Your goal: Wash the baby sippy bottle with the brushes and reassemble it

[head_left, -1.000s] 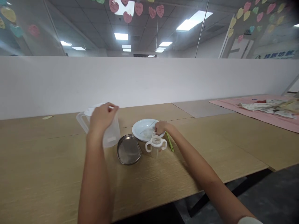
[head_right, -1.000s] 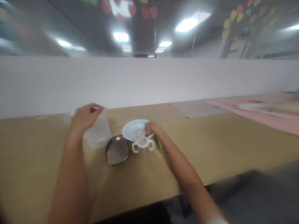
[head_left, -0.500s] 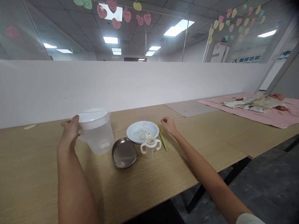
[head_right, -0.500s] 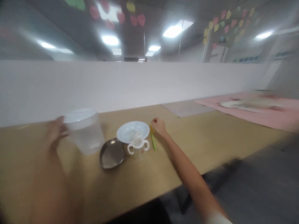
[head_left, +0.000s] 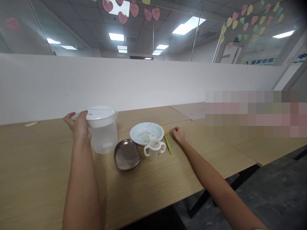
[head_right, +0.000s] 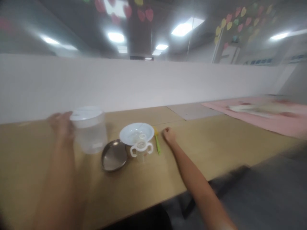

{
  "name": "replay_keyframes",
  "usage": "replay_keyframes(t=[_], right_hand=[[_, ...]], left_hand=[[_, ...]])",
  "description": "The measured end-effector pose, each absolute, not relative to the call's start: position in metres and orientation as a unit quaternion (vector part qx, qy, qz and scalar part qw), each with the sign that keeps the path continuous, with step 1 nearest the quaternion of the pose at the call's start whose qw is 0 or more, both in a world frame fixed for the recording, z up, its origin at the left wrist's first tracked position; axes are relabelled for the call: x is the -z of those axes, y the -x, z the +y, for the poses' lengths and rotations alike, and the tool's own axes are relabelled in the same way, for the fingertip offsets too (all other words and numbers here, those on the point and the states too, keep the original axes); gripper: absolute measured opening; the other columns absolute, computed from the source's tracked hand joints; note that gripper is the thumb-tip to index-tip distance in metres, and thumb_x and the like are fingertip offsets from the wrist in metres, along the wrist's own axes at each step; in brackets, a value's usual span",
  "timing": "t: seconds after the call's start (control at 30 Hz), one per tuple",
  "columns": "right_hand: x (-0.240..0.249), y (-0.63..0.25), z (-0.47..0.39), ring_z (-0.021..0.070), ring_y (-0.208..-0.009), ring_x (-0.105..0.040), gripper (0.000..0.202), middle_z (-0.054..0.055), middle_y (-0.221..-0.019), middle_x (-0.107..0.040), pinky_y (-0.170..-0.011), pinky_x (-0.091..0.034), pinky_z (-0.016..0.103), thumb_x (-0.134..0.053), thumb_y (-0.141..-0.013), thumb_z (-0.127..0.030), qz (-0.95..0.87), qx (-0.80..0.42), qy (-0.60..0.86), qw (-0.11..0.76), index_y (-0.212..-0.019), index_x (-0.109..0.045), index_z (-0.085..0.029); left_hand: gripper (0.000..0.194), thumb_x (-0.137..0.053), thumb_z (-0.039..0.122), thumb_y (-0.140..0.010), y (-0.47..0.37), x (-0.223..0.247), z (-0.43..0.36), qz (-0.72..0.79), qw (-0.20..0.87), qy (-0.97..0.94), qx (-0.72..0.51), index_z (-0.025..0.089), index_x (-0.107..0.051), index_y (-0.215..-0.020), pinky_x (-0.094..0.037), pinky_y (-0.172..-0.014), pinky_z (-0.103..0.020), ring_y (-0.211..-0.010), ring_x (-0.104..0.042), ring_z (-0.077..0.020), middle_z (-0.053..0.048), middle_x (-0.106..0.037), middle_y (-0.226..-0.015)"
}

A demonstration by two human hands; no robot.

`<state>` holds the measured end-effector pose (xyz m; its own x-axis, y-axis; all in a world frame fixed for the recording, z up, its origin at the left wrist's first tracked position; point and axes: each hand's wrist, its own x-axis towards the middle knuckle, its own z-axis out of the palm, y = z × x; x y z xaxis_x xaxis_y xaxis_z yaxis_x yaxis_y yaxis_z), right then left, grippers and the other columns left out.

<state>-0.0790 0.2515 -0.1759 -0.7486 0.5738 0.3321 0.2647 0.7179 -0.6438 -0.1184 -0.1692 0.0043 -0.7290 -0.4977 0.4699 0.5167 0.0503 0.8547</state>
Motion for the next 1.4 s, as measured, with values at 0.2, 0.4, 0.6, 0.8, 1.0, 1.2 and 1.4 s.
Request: replay_keyframes(t=[0.2, 0.4, 0.6, 0.8, 1.0, 1.2, 1.4], right_hand=[[0.173, 0.078, 0.244, 0.0132, -0.068, -0.055, 0.022, 0.006, -0.082, -0.065, -0.056, -0.031, 0.020, -0.046, -0.083, -0.025, -0.922, -0.237, 0.202, 0.231, -0.087, -0.066, -0.015], [0.173, 0.078, 0.242, 0.0147, -0.070, -0.055, 0.021, 0.007, -0.082, -0.065, -0.056, -0.029, 0.022, -0.047, -0.083, -0.023, -0.944, -0.189, 0.176, 0.204, -0.086, -0.066, -0.015], [0.173, 0.077, 0.243, 0.0156, -0.075, -0.056, 0.019, 0.007, -0.085, -0.065, -0.057, -0.030, 0.022, -0.049, -0.082, -0.022, -0.960, -0.166, 0.142, 0.178, -0.085, -0.067, -0.014], [0.174, 0.077, 0.246, 0.0141, -0.074, -0.056, 0.021, 0.006, -0.086, -0.065, -0.057, -0.030, 0.022, -0.048, -0.083, -0.023, -0.961, -0.167, 0.137, 0.170, -0.088, -0.066, -0.014], [0.172, 0.075, 0.245, 0.0144, -0.078, -0.056, 0.021, 0.006, -0.087, -0.065, -0.059, -0.030, 0.021, -0.048, -0.082, -0.021, -0.963, -0.171, 0.125, 0.166, -0.090, -0.067, -0.015], [0.172, 0.077, 0.245, 0.0143, -0.077, -0.056, 0.022, 0.007, -0.088, -0.065, -0.059, -0.030, 0.021, -0.047, -0.083, -0.022, -0.964, -0.168, 0.123, 0.167, -0.088, -0.066, -0.014], [0.175, 0.079, 0.246, 0.0142, -0.075, -0.056, 0.020, 0.006, -0.087, -0.065, -0.057, -0.028, 0.022, -0.047, -0.084, -0.022, -0.965, -0.159, 0.124, 0.169, -0.085, -0.065, -0.015]], left_hand=[[0.048, -0.063, 0.017, -0.063, 0.103, -0.012, -0.125, -0.613, 0.399, -0.017, 0.682, 0.014, -0.055, -0.111, -0.045, -0.069, -0.029, -0.066, -0.050, -0.0114, 0.001, -0.052, -0.074], [0.043, -0.066, 0.024, -0.066, 0.091, -0.014, -0.107, -0.697, 0.413, 0.139, 0.569, 0.021, -0.059, -0.108, -0.042, -0.096, -0.034, -0.103, -0.054, -0.0204, -0.004, -0.059, -0.107], [0.038, -0.067, 0.028, -0.064, 0.071, -0.026, -0.103, -0.720, 0.388, 0.203, 0.539, 0.021, -0.064, -0.101, -0.040, -0.099, -0.036, -0.105, -0.054, -0.0208, -0.003, -0.061, -0.107], [0.050, -0.069, 0.027, -0.061, 0.066, -0.032, -0.101, -0.710, 0.359, 0.222, 0.563, 0.022, -0.058, -0.110, -0.041, -0.098, -0.038, -0.108, -0.052, -0.0222, -0.005, -0.057, -0.112], [0.049, -0.070, 0.027, -0.061, 0.053, -0.039, -0.097, -0.720, 0.364, 0.232, 0.544, 0.022, -0.059, -0.109, -0.040, -0.098, -0.037, -0.109, -0.050, -0.0225, -0.005, -0.056, -0.114], [0.044, -0.071, 0.025, -0.062, 0.044, -0.042, -0.096, -0.731, 0.367, 0.241, 0.523, 0.022, -0.062, -0.105, -0.039, -0.099, -0.038, -0.108, -0.052, -0.0230, -0.004, -0.059, -0.111], [0.037, -0.072, 0.029, -0.061, 0.041, -0.042, -0.097, -0.730, 0.365, 0.244, 0.524, 0.023, -0.066, -0.097, -0.042, -0.097, -0.036, -0.105, -0.053, -0.0222, -0.003, -0.061, -0.107]])
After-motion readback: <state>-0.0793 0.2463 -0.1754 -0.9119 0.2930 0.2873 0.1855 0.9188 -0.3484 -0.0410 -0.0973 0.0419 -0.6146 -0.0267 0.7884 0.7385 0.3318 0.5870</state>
